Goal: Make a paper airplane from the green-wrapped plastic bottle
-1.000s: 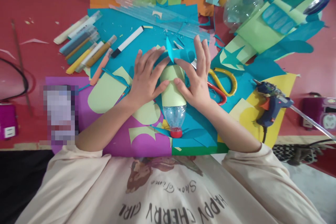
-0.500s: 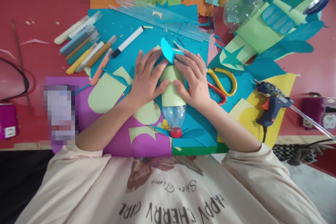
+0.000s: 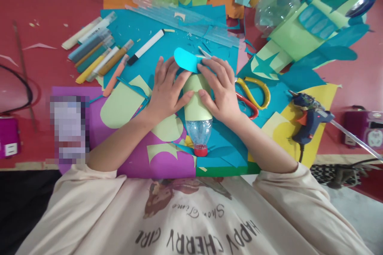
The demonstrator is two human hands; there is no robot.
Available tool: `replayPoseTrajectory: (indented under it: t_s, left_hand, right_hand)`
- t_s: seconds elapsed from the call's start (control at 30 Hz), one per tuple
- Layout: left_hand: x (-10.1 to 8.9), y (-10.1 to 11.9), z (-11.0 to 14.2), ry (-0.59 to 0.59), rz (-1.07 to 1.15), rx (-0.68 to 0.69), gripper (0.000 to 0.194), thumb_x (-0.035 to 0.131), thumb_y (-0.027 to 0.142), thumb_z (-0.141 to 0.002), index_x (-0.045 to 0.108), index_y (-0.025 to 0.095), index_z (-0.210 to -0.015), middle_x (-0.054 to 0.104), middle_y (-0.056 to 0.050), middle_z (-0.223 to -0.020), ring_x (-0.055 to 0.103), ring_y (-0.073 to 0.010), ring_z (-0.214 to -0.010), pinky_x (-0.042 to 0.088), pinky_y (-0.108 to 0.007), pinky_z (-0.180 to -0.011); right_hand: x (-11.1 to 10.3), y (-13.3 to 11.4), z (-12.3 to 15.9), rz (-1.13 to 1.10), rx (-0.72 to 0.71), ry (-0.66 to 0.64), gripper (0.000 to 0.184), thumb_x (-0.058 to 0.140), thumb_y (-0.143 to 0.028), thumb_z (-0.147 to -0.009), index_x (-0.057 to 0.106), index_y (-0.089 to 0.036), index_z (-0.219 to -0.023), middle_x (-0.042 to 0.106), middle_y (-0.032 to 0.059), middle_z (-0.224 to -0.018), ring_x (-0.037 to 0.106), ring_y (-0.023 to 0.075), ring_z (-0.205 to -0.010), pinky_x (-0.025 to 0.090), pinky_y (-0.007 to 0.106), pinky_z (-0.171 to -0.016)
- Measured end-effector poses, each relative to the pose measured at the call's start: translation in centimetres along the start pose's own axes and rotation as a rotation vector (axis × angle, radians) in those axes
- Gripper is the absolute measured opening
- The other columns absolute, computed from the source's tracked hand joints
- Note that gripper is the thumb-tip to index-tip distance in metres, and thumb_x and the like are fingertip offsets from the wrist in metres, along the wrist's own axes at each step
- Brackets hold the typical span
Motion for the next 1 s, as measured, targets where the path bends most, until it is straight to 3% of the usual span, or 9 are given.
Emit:
replayPoseTrajectory:
  t_s: [0.37,0.57,1.0]
  left_hand:
    - [-0.2,1.0,-0.1,0.025,-0.014,0.102,0.06,0.017,0.058,-0.097,0.037,0.026,-0.143,0.05,-0.011,-0.146,0.039,-0.0288,-0.141,0.018,-0.055,-0.123]
    - [-0.1,0.8,-0.2,0.017,-0.006,0.079,0.06,0.017,0.06,-0.096,0.039,0.026,-0.141,0.053,-0.011,-0.142,0.04,-0.0274,-0.14,0.019,-0.054,-0.123]
    - [-0.5,1.6,-0.2,0.014,0.009,0.122,0.054,0.02,0.055,-0.098,0.042,0.026,-0.138,0.055,-0.009,-0.141,0.046,-0.0259,-0.136,0.025,-0.05,-0.121]
  right_hand:
    - [0.0,-0.2,-0.1,0.027,0.001,-0.003,0.058,0.023,-0.053,-0.099,0.048,-0.021,-0.14,0.057,0.0097,-0.14,0.048,0.0283,-0.135,0.032,0.053,-0.117]
    - [0.1,-0.1,-0.3,0.016,0.017,-0.044,0.061,0.025,-0.056,-0.098,0.05,-0.02,-0.14,0.057,0.0109,-0.14,0.047,0.0298,-0.135,0.031,0.055,-0.116]
    - [0.2,-0.3,0.1,0.024,0.019,-0.022,0.053,0.03,-0.045,-0.098,0.05,-0.018,-0.14,0.057,0.0127,-0.139,0.051,0.0289,-0.131,0.036,0.053,-0.113]
Point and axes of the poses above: each hand's wrist, its own z-axis away from the middle knuckle, its own x-axis out of the palm, y = z × x, the point moved 8 cm from there along -z, towards the middle knuckle
